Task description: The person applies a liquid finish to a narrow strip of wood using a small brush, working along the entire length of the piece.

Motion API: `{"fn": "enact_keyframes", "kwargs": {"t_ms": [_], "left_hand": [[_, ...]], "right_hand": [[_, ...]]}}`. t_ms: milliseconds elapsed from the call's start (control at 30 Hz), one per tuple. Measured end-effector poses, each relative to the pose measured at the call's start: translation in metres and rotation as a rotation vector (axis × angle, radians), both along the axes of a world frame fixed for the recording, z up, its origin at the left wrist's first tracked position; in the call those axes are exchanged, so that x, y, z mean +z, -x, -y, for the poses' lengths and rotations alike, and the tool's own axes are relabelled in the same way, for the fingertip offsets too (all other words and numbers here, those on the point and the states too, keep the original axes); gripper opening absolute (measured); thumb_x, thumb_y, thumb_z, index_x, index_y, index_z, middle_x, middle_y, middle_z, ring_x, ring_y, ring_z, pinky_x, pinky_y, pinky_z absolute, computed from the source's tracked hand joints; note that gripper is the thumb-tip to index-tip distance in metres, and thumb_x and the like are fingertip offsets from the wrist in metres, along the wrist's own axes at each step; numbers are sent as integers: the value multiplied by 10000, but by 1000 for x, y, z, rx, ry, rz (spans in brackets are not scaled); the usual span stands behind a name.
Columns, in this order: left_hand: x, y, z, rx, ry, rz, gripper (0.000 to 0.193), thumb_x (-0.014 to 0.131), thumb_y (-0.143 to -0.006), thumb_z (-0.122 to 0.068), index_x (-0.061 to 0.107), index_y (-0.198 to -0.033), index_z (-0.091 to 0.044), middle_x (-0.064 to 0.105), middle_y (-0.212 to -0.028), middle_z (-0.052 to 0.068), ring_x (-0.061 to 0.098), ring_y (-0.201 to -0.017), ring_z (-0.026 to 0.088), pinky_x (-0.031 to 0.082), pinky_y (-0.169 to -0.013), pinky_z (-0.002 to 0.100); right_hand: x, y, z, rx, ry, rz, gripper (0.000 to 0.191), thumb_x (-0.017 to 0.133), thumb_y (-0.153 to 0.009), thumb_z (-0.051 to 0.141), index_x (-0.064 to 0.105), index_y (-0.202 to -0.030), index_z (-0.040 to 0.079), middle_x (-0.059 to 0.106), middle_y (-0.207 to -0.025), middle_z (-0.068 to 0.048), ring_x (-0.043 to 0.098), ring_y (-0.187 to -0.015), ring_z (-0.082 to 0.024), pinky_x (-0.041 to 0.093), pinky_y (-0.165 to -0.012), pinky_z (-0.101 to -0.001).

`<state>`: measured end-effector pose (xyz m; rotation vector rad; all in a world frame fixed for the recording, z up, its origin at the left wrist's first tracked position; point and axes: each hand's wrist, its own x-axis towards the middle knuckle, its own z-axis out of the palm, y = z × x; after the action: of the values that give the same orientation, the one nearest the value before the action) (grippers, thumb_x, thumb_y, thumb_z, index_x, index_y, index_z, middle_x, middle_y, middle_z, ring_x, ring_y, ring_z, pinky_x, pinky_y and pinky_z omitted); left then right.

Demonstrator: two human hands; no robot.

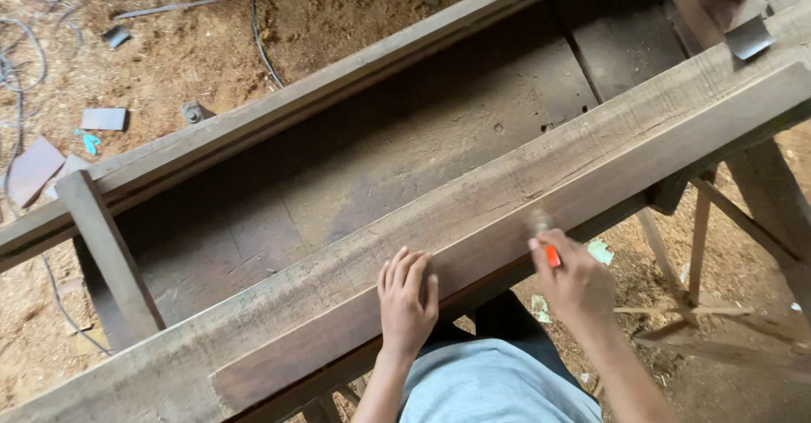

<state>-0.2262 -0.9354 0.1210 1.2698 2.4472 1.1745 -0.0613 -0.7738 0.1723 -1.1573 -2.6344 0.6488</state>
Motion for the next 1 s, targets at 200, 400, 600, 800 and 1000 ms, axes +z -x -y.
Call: {"fn": "enact_keyframes", "kwargs": {"t_ms": [200,400,600,800,1000], "left_hand": [[-5,-3,-38,-93,5,104,305,635,-937,-151,662,-1227,-60,637,-1212,130,533,-1257,321,369,-1105,488],[-11,-18,-66,-96,44,20,297,628,-932,-155,659,-1215,-72,633,-1201,124,489,-1321,336,328,-1130,515],[-16,-56,-121,-99,102,-10,368,595,-952,-151,616,-1309,-64,599,-1290,139,432,-1392,339,266,-1183,531],[-20,-89,-181,-36,125,-67,373,598,-956,-160,613,-1321,-83,603,-1302,122,422,-1413,337,247,-1219,513],[-19,-113,-215,-2,265,-52,410,628,-922,-268,627,-1301,-113,633,-1250,112,546,-1221,299,345,-1075,486]], "right_hand": [[-5,-10,-19,303,238,-374,240,604,-1010,273,729,-986,70,691,-669,-54,475,-381,-81,313,-287,-211],[-8,-32,-63,-47,116,-241,282,538,-1040,285,683,-985,50,697,-755,-64,611,-455,-50,454,-257,-196],[-12,-58,-106,320,114,-366,268,551,-1083,277,682,-944,90,661,-710,-36,576,-495,-73,442,-323,-215],[-9,-88,-154,-37,163,-163,263,540,-1042,250,683,-1020,30,698,-775,-81,553,-357,-112,408,-278,-261],[-8,-114,-179,429,289,-543,292,583,-1114,339,683,-980,99,723,-850,-49,670,-627,-111,533,-476,-192]]}}
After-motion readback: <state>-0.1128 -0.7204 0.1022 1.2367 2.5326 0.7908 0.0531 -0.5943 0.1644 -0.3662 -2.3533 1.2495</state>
